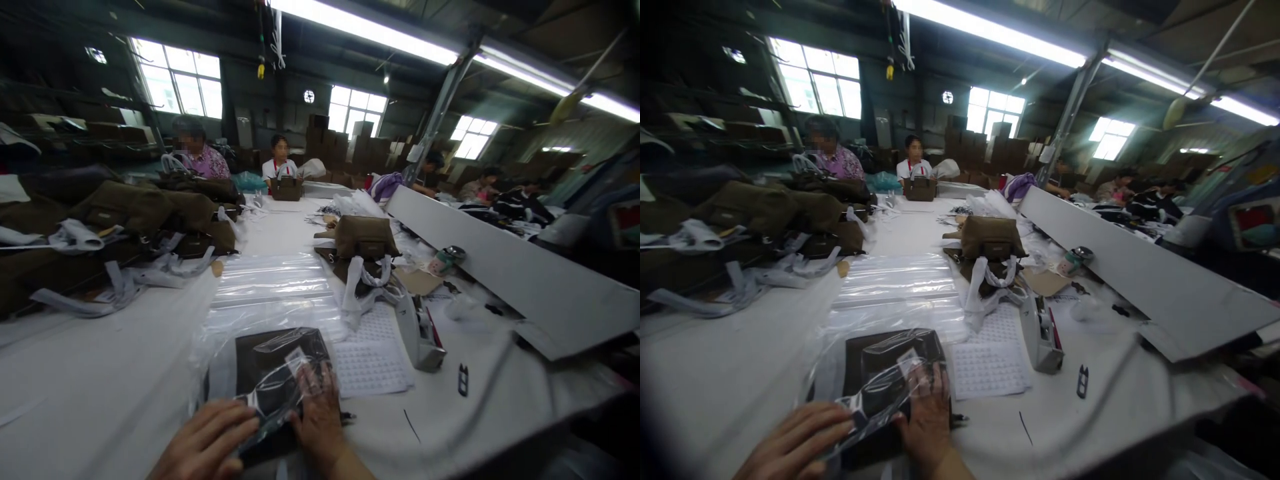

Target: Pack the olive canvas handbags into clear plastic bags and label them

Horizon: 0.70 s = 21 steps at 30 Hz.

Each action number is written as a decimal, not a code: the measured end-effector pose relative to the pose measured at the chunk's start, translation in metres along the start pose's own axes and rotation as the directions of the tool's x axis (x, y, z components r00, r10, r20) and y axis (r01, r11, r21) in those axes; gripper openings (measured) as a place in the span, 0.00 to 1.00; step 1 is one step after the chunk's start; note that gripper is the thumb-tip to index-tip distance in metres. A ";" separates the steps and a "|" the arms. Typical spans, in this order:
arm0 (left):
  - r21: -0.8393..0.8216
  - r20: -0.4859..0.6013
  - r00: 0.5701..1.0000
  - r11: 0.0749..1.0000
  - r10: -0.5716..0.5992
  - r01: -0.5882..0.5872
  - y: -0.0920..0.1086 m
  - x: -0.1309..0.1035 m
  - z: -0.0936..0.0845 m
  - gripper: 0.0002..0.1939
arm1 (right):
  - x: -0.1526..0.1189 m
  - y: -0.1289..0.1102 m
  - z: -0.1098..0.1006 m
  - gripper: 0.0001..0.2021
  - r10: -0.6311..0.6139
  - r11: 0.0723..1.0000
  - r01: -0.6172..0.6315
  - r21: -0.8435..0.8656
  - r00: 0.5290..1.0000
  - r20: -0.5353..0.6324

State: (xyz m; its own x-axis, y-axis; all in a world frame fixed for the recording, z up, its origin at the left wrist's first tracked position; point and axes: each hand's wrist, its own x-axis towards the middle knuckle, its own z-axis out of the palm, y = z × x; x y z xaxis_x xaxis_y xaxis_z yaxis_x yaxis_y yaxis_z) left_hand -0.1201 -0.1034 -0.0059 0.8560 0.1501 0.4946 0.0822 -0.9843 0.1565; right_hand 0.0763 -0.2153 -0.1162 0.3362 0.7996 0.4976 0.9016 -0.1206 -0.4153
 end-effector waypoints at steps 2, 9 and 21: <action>0.050 0.143 0.984 0.992 0.105 -0.114 -0.004 0.022 0.020 0.28 | -0.003 -0.002 0.007 0.37 0.080 0.996 -0.080 -0.036 0.997 0.013; -0.003 0.513 0.857 0.999 0.039 -0.043 -0.012 0.038 0.098 0.41 | -0.048 0.033 -0.006 0.32 -0.020 0.998 0.019 0.058 1.000 0.014; -0.026 -0.208 0.752 0.772 -0.625 0.635 -0.040 -0.127 0.041 0.30 | -0.017 0.081 -0.031 0.20 0.478 0.428 -0.673 0.604 0.735 0.481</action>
State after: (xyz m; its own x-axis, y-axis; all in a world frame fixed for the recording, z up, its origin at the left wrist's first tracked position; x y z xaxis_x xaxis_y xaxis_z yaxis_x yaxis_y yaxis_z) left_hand -0.2112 -0.0865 -0.1099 0.4865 0.7475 0.4523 0.5935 -0.6626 0.4568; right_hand 0.1522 -0.2569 -0.1352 0.5473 0.8130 -0.1985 -0.0043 -0.2345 -0.9721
